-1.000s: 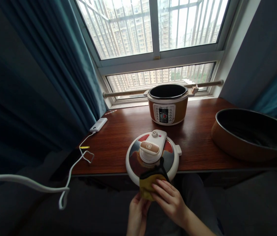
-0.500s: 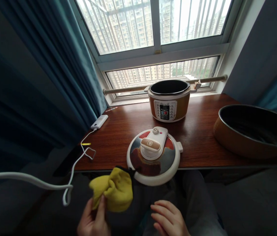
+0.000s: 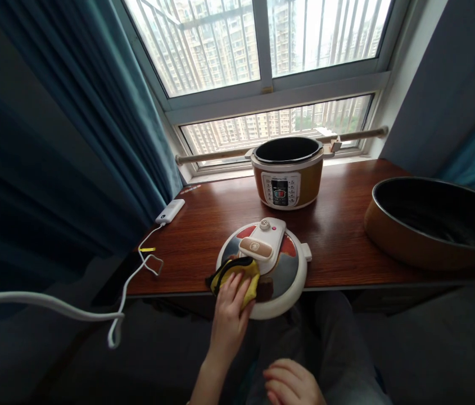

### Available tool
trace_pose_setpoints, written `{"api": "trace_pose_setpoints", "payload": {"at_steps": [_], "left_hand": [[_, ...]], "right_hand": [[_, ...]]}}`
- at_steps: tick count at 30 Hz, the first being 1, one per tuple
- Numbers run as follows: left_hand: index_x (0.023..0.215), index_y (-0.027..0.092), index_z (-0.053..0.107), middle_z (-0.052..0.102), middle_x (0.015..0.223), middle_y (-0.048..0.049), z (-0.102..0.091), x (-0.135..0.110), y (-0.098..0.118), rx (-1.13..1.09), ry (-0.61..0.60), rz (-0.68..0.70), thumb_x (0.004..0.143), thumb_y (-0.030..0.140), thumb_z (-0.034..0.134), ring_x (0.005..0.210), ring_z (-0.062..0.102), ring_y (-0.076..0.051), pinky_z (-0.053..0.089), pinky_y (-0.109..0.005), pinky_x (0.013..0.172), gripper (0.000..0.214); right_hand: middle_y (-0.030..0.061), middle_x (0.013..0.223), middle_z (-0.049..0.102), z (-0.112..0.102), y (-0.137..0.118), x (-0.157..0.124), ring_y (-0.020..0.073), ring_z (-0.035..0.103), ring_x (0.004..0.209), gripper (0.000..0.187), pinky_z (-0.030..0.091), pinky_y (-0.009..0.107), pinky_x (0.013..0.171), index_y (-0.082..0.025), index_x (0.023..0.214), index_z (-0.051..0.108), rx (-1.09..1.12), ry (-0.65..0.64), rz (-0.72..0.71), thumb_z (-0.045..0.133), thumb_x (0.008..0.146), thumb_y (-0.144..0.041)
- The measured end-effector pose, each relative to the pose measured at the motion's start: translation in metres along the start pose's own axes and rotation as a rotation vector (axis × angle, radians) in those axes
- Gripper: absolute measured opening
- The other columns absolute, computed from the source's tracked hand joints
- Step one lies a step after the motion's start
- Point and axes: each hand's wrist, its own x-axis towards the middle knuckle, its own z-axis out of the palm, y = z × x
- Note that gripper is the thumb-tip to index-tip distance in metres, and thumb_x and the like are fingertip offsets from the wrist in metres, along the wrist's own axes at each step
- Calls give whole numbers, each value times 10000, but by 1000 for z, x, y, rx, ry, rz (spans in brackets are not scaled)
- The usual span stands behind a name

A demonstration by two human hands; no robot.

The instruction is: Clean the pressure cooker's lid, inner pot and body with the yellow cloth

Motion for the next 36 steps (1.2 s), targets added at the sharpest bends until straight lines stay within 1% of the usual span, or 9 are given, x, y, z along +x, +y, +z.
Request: {"api": "trace_pose_setpoints", "payload": {"at_steps": [4, 7, 12, 16, 21, 25, 29, 32, 36], "left_hand": [[1372, 302, 321, 325, 1444, -31, -4, -1, -32, -2, 101, -150, 894, 294, 396, 1353, 209, -222, 153, -456, 1103, 483], [1378, 290, 309, 312, 1451, -41, -6, 6, -39, -31, 135, -214, 904, 303, 368, 1352, 214, -212, 165, -448, 1100, 477], [1297, 306, 452, 333, 1440, -8, 1, 1, 3, -74, 33, -113, 867, 260, 436, 1365, 163, -237, 81, -469, 1110, 433], [1198, 339, 558, 421, 1383, -9, 19, -27, 41, -338, -18, -189, 800, 241, 547, 1354, 202, -269, 16, -449, 1115, 410], [1151, 350, 595, 498, 1320, -23, 23, -38, 43, -379, -51, -201, 779, 231, 584, 1328, 272, -271, 62, -431, 1118, 391], [1270, 332, 481, 412, 1392, -2, 7, -7, 11, -76, 24, -111, 851, 246, 471, 1343, 239, -242, 120, -454, 1110, 428], [1273, 260, 487, 434, 1376, -41, -6, 48, -38, 55, 40, -95, 881, 301, 407, 1325, 282, -223, 204, -448, 1094, 402], [1265, 229, 496, 422, 1384, -53, -9, 97, -66, 49, -121, -58, 887, 337, 386, 1317, 298, -220, 206, -443, 1094, 408], [1219, 215, 545, 436, 1373, -60, -3, 152, -79, -129, -298, 7, 847, 344, 466, 1302, 325, -225, 176, -415, 1103, 402]], "right_hand": [[125, 1084, 640, -25, 21, 25, 215, 569, 1077, 313, 533, 338, 853, -132, 1113, 580, -49, -62, 171, 429, 841, -92], [131, 1262, 526, -24, 39, 38, 237, 443, 1220, 414, 471, 411, 944, -144, 1268, 472, -130, -70, 276, 414, 859, -114], [123, 1295, 497, -7, 57, 39, 249, 411, 1244, 416, 453, 442, 963, -141, 1272, 474, -231, -46, 281, 435, 857, -134], [107, 1251, 542, -2, 61, 34, 232, 457, 1208, 404, 474, 422, 946, -158, 1244, 506, -241, 12, 261, 415, 854, -108], [104, 1222, 566, -4, 65, 34, 220, 477, 1192, 402, 482, 413, 942, -156, 1222, 525, -232, 29, 245, 413, 845, -77], [98, 1221, 568, -6, 66, 35, 215, 484, 1185, 408, 487, 406, 938, -169, 1219, 532, -212, 13, 239, 416, 840, -72], [92, 1204, 581, -6, 67, 36, 214, 498, 1172, 417, 492, 400, 932, -182, 1227, 528, -206, 33, 230, 422, 839, -75], [90, 1200, 584, -5, 67, 35, 215, 496, 1173, 423, 492, 405, 931, -184, 1232, 522, -201, 41, 220, 421, 838, -66], [92, 1224, 566, -4, 68, 33, 217, 468, 1200, 428, 486, 411, 941, -176, 1239, 512, -192, 20, 230, 418, 839, -55]]}}
